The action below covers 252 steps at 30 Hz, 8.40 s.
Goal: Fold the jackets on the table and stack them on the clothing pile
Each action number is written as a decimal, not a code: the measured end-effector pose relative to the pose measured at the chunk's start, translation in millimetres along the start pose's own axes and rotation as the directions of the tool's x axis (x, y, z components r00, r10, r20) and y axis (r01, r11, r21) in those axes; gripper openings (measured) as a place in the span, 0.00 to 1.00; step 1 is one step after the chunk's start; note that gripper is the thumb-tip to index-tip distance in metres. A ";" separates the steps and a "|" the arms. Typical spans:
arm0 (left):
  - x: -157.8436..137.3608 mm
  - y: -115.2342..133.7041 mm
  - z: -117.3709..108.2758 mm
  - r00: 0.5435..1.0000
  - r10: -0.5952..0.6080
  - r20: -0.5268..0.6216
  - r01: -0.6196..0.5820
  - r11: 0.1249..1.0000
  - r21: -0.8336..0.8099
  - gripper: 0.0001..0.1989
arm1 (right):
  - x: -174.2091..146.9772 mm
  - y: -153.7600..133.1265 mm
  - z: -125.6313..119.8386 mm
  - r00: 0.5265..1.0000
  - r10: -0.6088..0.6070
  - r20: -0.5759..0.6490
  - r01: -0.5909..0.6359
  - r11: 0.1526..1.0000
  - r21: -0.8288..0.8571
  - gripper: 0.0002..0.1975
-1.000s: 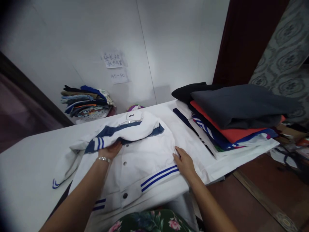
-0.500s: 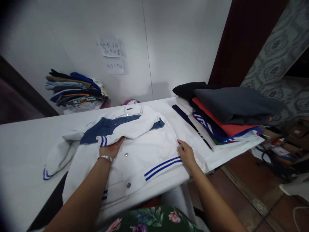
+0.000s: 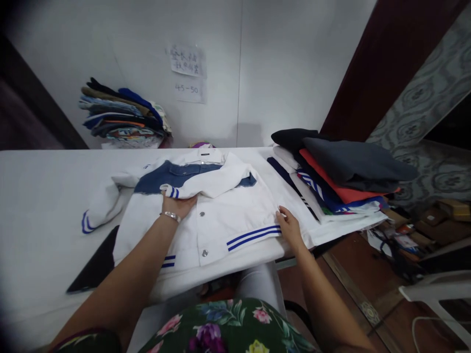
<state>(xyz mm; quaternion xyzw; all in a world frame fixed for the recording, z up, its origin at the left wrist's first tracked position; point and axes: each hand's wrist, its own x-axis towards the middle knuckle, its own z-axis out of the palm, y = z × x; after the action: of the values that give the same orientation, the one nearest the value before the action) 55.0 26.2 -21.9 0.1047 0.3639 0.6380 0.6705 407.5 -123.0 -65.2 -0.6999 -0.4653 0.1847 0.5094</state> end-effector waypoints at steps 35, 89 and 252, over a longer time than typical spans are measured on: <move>-174.9 43.9 -173.7 0.680 0.230 0.696 -0.553 -0.463 0.693 0.19 | -37.5 6.0 -29.4 0.958 -0.163 0.236 0.055 0.911 0.408 0.22; -159.5 74.9 -86.6 0.857 0.507 -0.096 -0.356 0.715 0.601 0.17 | -5.3 -37.3 15.7 1.000 -0.008 -0.023 0.017 0.920 0.392 0.20; -189.6 83.7 -158.9 0.919 0.328 0.219 -0.024 -0.507 0.862 0.28 | -34.4 38.8 -65.1 0.955 -0.047 0.293 0.162 0.909 -0.383 0.26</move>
<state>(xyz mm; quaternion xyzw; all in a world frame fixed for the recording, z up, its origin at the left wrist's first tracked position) -94.1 -188.2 -17.5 0.6291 0.7604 0.1329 0.0910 456.1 -189.0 -80.0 -0.7305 -0.5973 0.1534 0.2933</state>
